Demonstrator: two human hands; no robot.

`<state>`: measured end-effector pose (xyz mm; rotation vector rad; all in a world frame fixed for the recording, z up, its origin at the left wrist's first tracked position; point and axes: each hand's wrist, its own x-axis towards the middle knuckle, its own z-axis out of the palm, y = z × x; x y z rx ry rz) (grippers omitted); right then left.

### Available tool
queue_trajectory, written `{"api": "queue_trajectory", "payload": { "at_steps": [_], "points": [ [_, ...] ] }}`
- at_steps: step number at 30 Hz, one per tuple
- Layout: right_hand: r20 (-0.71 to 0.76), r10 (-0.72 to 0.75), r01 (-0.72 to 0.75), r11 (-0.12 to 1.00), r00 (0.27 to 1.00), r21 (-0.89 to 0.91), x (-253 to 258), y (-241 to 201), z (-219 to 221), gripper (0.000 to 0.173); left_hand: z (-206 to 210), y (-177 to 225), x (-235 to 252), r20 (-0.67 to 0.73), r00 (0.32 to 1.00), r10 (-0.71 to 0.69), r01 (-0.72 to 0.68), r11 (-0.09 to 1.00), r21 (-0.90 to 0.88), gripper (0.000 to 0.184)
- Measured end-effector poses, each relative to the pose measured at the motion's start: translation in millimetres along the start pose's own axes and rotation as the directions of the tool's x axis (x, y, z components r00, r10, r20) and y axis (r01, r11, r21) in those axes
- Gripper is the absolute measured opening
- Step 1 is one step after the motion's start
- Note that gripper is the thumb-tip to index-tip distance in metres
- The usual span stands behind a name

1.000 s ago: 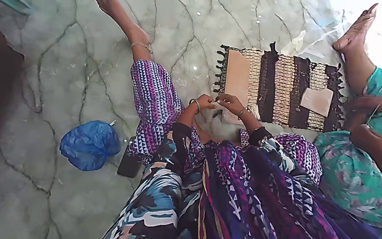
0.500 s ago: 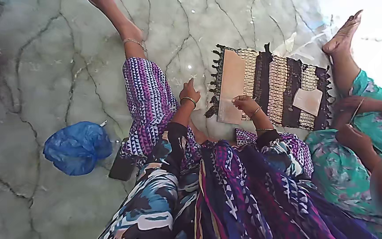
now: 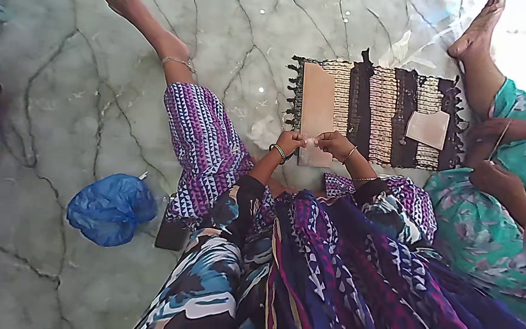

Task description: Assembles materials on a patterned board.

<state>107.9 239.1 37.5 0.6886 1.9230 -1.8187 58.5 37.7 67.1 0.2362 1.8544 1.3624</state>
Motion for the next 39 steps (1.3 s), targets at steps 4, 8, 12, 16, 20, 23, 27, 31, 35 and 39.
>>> {"api": "queue_trajectory", "payload": {
  "at_steps": [4,8,12,16,20,23,27,31,35,39],
  "points": [
    [-0.038,-0.02,0.021,1.0,0.999,0.014,2.5,4.0,-3.8,0.016,0.1,-6.3,4.8,-0.007,1.0,0.013,-0.013,1.0,-0.004,0.019],
    [-0.038,-0.024,0.024,1.0,0.999,0.014,4.3,5.7,-7.9,0.016,0.9,-5.1,7.2,-0.022,1.0,-0.011,0.011,1.0,-0.01,0.02],
    [-0.044,0.0,-0.001,1.0,0.999,-0.014,5.3,5.4,-3.7,0.014,3.8,-17.5,22.1,0.019,1.0,0.021,-0.021,1.0,-0.009,0.025],
    [-0.052,0.003,-0.005,0.999,0.999,-0.038,9.4,8.7,-3.5,0.012,9.5,-43.8,53.3,0.019,0.997,0.071,-0.071,0.997,0.031,0.02],
    [-0.067,-0.009,0.004,0.997,0.998,-0.072,12.2,10.5,-8.8,0.011,11.6,-44.1,54.7,0.006,0.999,0.051,-0.051,0.998,0.027,0.02],
    [-0.083,-0.008,0.0,0.994,0.997,-0.105,14.0,9.8,-9.4,0.01,14.4,-39.7,54.2,0.004,1.0,-0.001,0.001,0.999,0.035,0.021],
    [-0.114,-0.004,-0.016,0.985,0.994,-0.174,17.9,10.3,-9.3,0.008,16.7,-44.8,58.2,-0.005,1.0,-0.019,0.019,0.999,0.045,0.025],
    [-0.176,-0.068,-0.005,0.924,0.982,-0.383,25.4,16.9,-12.2,0.015,15.1,-53.2,64.0,-0.006,1.0,-0.029,0.03,0.996,0.082,0.027],
    [-0.204,-0.118,-0.017,0.83,0.972,-0.557,32.7,25.1,-11.3,0.019,16.6,-55.4,65.4,-0.022,0.998,-0.06,0.062,0.989,0.135,0.031],
    [-0.234,-0.141,-0.028,0.801,0.962,-0.598,32.3,27.8,-6.3,0.02,17.7,-25.4,29.6,-0.104,0.987,-0.118,0.139,0.966,0.217,0.042]
  ]
}}
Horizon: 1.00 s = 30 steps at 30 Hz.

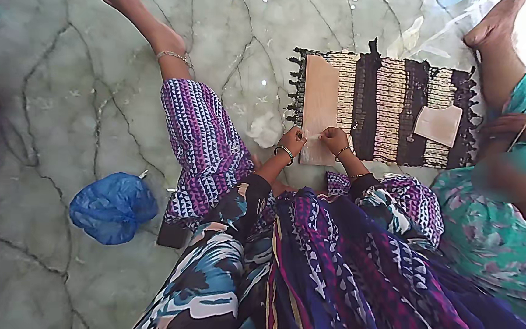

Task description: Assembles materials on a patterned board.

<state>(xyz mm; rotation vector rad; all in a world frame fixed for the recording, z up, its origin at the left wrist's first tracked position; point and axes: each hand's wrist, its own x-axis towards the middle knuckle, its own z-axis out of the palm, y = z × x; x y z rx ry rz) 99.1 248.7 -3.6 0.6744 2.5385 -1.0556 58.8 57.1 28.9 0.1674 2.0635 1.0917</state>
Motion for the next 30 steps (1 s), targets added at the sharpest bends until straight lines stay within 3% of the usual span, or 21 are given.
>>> {"api": "queue_trajectory", "payload": {
  "at_steps": [5,11,16,20,24,30],
  "points": [
    [-0.001,0.01,-0.01,1.0,1.0,-0.02,0.7,-0.1,1.4,0.021,13.1,-4.2,38.9,-0.026,0.999,-0.038,0.043,0.979,0.199,0.045],
    [-0.059,0.017,-0.02,0.998,0.998,-0.054,-3.0,-2.6,3.1,0.02,10.9,19.5,13.3,-0.059,0.994,-0.094,0.104,0.973,0.208,0.042],
    [-0.086,0.039,-0.046,0.995,0.996,-0.087,0.6,-2.8,0.9,0.02,17.3,4.7,38.9,-0.065,0.993,-0.102,0.115,0.966,0.233,0.046],
    [-0.143,0.093,-0.103,0.992,0.985,-0.07,-1.3,-2.7,-0.5,0.037,8.3,18.8,12.9,-0.041,0.994,-0.097,0.103,0.976,0.191,0.045],
    [-0.17,0.143,-0.152,0.988,0.975,-0.04,-3.4,-1.7,-2.2,0.053,7.1,11.6,8.6,-0.058,0.998,0.007,0.001,0.99,0.142,0.057],
    [-0.184,0.144,-0.149,0.989,0.972,-0.017,-2.1,2.7,0.7,0.057,10.2,-5.3,-4.7,-0.074,0.954,0.29,-0.254,0.916,0.309,0.032]
  ]
}}
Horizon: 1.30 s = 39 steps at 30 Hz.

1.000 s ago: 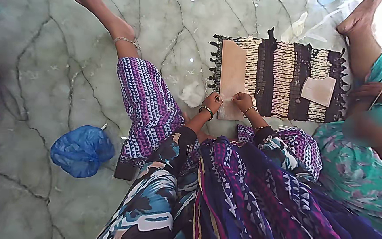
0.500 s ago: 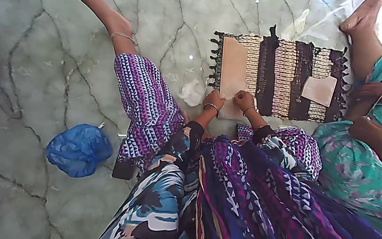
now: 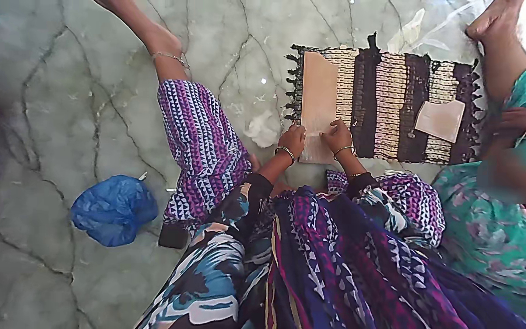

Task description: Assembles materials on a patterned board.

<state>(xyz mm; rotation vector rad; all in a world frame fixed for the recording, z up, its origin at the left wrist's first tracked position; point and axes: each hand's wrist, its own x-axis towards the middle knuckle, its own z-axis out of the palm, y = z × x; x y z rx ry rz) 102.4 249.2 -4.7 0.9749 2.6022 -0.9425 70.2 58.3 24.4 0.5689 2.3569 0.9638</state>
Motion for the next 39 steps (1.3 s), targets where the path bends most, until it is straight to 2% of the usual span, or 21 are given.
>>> {"api": "queue_trajectory", "payload": {
  "at_steps": [2,3,8,10,12,16,23,25,27,29,30,32,35,39],
  "points": [
    [0.002,-0.011,0.011,1.0,1.0,0.004,-0.5,1.2,-1.0,0.057,23.5,-22.8,13.6,-0.052,0.992,0.118,-0.117,0.993,0.015,0.024],
    [0.003,-0.015,0.015,1.0,1.0,0.005,-0.7,1.8,-1.4,0.057,28.9,-27.1,16.3,-0.05,0.99,0.13,-0.129,0.991,0.02,0.023],
    [0.012,-0.025,0.025,1.0,1.0,0.002,-1.4,2.4,-2.4,0.055,27.9,-22.2,19.1,0.054,0.998,-0.024,0.014,0.984,0.177,0.033],
    [0.012,-0.028,0.028,1.0,1.0,-0.007,-0.6,3.4,-1.9,0.054,26.1,-22.6,17.6,0.057,0.998,-0.014,0.002,0.976,0.216,0.035],
    [0.017,-0.023,0.023,1.0,1.0,-0.006,0.1,3.5,-1.3,0.053,19.6,-18.4,12.9,0.063,0.998,-0.007,-0.007,0.975,0.224,0.035],
    [-0.004,-0.04,0.039,0.999,0.999,-0.013,-2.6,1.8,-1.5,0.053,2.4,2.1,17.9,0.184,0.97,-0.16,0.116,0.967,0.227,0.038],
    [0.001,-0.053,0.053,0.997,0.999,-0.049,-1.0,2.7,-1.3,0.054,2.7,5.8,24.7,0.207,0.957,-0.203,0.147,0.956,0.254,0.038],
    [-0.037,-0.125,0.121,0.987,0.991,-0.104,-5.0,0.3,-2.5,0.049,2.8,6.8,26.2,0.215,0.95,-0.225,0.165,0.951,0.262,0.038],
    [-0.11,-0.362,0.336,0.92,0.926,-0.201,-9.8,2.2,4.1,0.038,3.7,7.0,27.4,0.218,0.946,-0.24,0.179,0.948,0.264,0.038],
    [-0.033,-0.569,0.54,0.795,0.822,-0.277,-14.9,0.0,17.1,0.04,4.7,6.7,27.8,0.223,0.943,-0.247,0.19,0.949,0.251,0.038],
    [0.068,-0.592,0.582,0.755,0.803,-0.301,-18.6,-1.1,24.4,0.045,5.9,6.2,27.2,0.222,0.944,-0.245,0.188,0.95,0.249,0.038],
    [0.24,-0.532,0.584,0.73,0.812,-0.355,-23.1,0.6,38.9,0.052,7.8,5.1,28.6,0.221,0.945,-0.242,0.182,0.948,0.261,0.038],
    [0.298,-0.446,0.535,0.745,0.844,-0.399,-32.8,4.4,47.5,0.069,7.2,-3.4,32.5,0.246,0.939,-0.239,0.182,0.955,0.233,0.037],
    [0.402,-0.33,0.489,0.773,0.854,-0.405,-60.4,14.7,37.7,0.083,0.2,-10.5,34.6,0.371,0.903,-0.216,0.127,0.96,0.249,0.033]
  ]
}}
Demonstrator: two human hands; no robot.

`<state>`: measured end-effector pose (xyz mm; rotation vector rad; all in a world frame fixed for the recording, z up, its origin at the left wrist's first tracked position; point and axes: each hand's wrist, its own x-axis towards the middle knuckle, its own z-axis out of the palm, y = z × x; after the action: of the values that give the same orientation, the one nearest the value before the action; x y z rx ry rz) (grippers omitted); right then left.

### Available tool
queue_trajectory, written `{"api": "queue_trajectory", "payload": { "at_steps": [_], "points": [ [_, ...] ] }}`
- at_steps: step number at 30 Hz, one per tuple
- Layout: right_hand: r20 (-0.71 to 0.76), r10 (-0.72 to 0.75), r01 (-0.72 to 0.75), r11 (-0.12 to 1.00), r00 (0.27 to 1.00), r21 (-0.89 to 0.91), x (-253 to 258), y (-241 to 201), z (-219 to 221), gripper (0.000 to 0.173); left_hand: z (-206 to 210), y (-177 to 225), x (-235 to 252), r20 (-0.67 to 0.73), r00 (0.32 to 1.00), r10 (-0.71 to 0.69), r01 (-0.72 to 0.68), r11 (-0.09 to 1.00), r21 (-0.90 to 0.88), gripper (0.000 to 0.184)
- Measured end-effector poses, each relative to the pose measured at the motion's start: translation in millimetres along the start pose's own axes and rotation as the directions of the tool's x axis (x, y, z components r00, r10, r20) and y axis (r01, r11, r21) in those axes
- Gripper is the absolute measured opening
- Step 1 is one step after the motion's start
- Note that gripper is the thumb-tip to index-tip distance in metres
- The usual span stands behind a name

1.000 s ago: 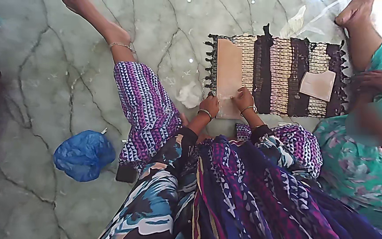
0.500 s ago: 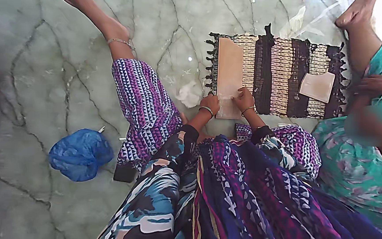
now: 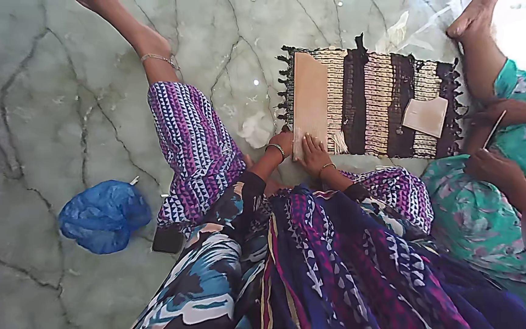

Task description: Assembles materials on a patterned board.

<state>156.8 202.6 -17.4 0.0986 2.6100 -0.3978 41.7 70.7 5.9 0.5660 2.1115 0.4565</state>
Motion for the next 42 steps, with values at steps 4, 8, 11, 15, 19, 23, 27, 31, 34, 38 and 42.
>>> {"api": "queue_trajectory", "payload": {
  "at_steps": [4,8,11,15,19,23,27,31,34,38,42],
  "points": [
    [0.22,0.075,-0.071,0.997,0.973,-0.026,-22.2,-9.4,-14.2,0.081,4.3,-16.0,8.7,0.075,0.992,0.102,-0.097,0.993,-0.064,0.033],
    [0.235,0.105,-0.102,0.995,0.966,-0.021,-28.4,-18.4,-25.7,0.073,4.6,-11.9,-2.4,0.096,0.991,0.091,-0.086,0.995,-0.056,0.038],
    [0.244,0.115,-0.109,0.993,0.963,-0.034,-34.3,-21.7,-28.5,0.068,19.8,-16.2,-4.5,0.0,0.99,0.138,-0.138,0.99,-0.006,0.025],
    [0.043,0.09,-0.09,0.996,0.995,-0.001,-32.8,-19.8,-35.6,0.053,24.7,-23.4,1.1,-0.153,0.974,0.165,-0.169,0.986,-0.014,0.02],
    [-0.111,0.053,-0.056,0.998,0.992,-0.032,-4.6,-12.2,-34.2,0.068,-2.2,-14.5,-7.2,-0.188,0.978,0.086,-0.089,0.996,-0.011,0.026],
    [-0.064,0.059,-0.064,0.995,0.996,-0.08,27.2,-6.3,-17.3,0.081,5.2,-19.6,-1.0,-0.251,0.966,0.061,-0.063,0.998,-0.001,0.024],
    [-0.017,0.067,-0.068,0.994,0.998,-0.084,21.5,-8.8,-5.3,0.088,-3.5,-16.6,1.2,-0.061,0.998,0.019,-0.018,0.999,0.029,0.028],
    [0.072,0.04,-0.035,0.997,0.997,-0.069,-6.5,-3.7,-4.7,0.09,-6.8,-13.9,0.2,0.039,0.996,0.085,-0.088,0.994,0.067,0.03],
    [0.064,0.023,-0.017,0.995,0.998,-0.102,-18.3,-4.1,-4.5,0.084,-5.8,-12.2,-2.7,0.087,0.993,0.079,-0.089,0.99,0.113,0.031],
    [-0.013,0.068,-0.068,0.997,0.998,-0.033,-19.2,-18.0,-26.2,0.06,1.6,-11.3,-13.7,-0.006,0.997,0.076,-0.075,0.992,0.097,0.027],
    [0.116,0.143,-0.135,0.988,0.983,-0.074,-43.7,-60.9,-88.9,0.071,-3.8,-9.4,-18.4,-0.031,0.997,0.069,-0.067,0.997,0.043,0.032]
  ]
}}
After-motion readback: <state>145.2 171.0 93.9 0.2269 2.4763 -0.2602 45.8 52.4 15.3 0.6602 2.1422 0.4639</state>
